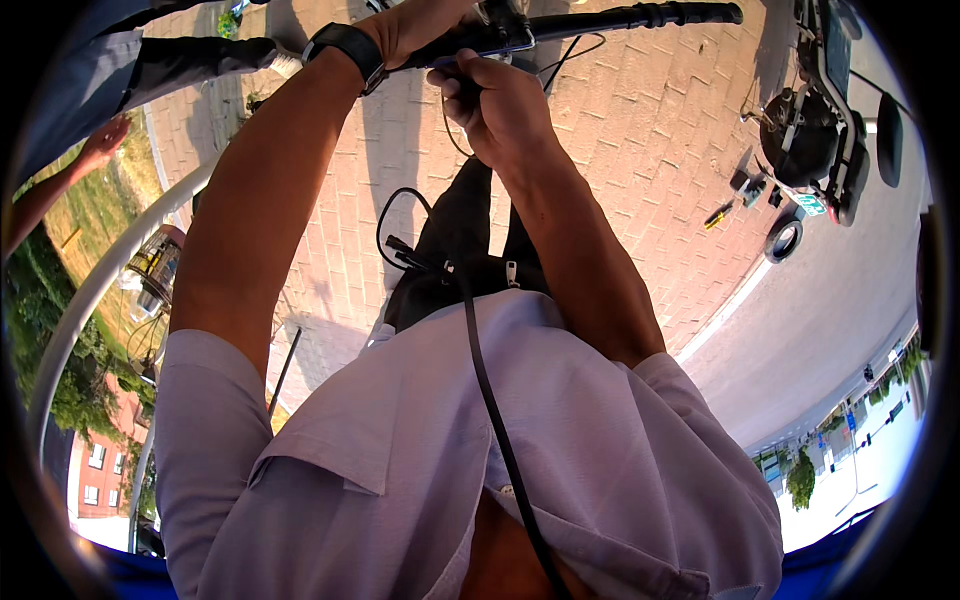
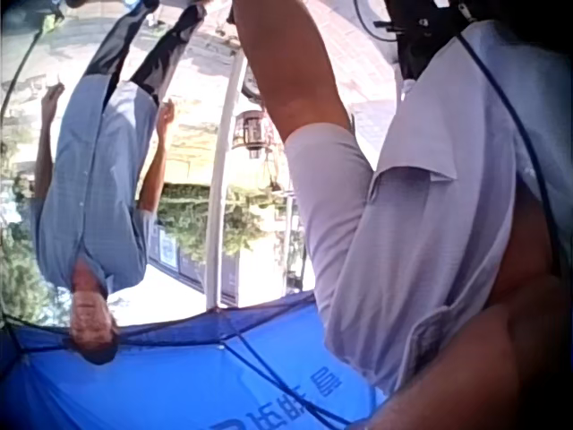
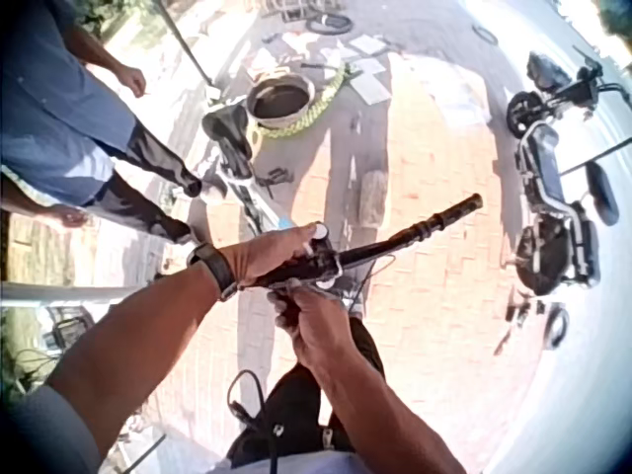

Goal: The person adjusts the bicycle's handlebar and brake cable using a screwdriver. They then walk to a cluttered workbench, retrieve a small tool, and return to the bicycle to continue adjustments on the handlebar area.

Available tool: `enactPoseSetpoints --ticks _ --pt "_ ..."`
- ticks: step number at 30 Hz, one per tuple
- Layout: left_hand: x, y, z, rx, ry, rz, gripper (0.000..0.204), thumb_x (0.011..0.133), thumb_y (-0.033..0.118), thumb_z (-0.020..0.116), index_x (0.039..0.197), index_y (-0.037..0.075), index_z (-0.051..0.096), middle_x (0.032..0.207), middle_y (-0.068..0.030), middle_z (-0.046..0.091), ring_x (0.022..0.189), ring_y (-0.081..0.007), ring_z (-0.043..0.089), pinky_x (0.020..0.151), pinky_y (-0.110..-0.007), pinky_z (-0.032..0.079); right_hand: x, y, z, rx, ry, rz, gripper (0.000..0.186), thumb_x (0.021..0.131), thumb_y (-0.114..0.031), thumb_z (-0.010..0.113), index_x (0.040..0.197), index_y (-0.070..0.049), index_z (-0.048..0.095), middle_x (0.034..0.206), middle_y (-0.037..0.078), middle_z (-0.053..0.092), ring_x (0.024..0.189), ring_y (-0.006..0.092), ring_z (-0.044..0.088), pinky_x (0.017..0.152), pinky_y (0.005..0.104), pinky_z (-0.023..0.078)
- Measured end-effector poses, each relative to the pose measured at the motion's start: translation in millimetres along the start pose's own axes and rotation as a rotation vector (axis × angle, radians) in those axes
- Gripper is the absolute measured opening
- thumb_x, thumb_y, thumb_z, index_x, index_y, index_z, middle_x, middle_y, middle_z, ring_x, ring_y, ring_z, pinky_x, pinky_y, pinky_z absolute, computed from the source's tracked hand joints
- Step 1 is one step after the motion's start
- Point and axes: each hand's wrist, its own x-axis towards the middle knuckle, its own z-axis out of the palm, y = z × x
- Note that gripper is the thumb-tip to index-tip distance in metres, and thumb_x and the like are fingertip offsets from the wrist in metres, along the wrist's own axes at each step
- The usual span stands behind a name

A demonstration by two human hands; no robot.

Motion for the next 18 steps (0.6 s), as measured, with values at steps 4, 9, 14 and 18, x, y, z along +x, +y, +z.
enactPoseSetpoints --ticks 4,9,14,18 --pt "-6 12 -22 0.058 -0.225 -0.177 0.085 0.095 0.077 0.035 0.092 -0.001 0.068 0.072 -0.0039 0.063 0.058 -0.0138 0.057 0.052 -0.028 0.046 7 -8 9 0.162 -0.103 -0.012 0.018 0.102 -0.011 0.055 0.106 0.005 0.061 0.090 0.014 0.070 0.071 0.0167 0.067 0.057 0.0298 0.053" --pt "-1 2 -9 0.044 -0.025 -0.082 0.079 0.097 0.073 0.037 0.091 0.001 0.069 0.075 -0.0049 0.066 0.064 -0.0158 0.059 0.062 -0.031 0.050 5 -13 -1 0.077 -0.142 -0.021 0.026 0.107 -0.014 0.045 0.117 0.006 0.057 0.088 0.016 0.068 0.073 0.0149 0.067 0.059 0.0248 0.056" --pt "4 5 -1 0.014 0.006 -0.054 0.072 0.101 0.068 0.038 0.090 0.004 0.070 0.077 -0.0051 0.067 0.066 -0.0161 0.059 0.068 -0.033 0.050 9 -25 -17 -0.080 0.063 -0.050 0.021 0.104 -0.010 0.052 0.108 0.007 0.063 0.088 0.014 0.070 0.076 0.0185 0.070 0.063 0.0277 0.061" --pt "2 7 1 0.163 -0.032 -0.031 0.068 0.102 0.065 0.038 0.087 0.007 0.069 0.076 -0.0039 0.066 0.064 -0.0140 0.057 0.064 -0.032 0.048 -4 -19 -8 -0.268 0.117 -0.217 0.018 0.097 -0.007 0.060 0.091 0.008 0.067 0.081 0.015 0.071 0.066 0.0193 0.071 0.059 0.0297 0.061"
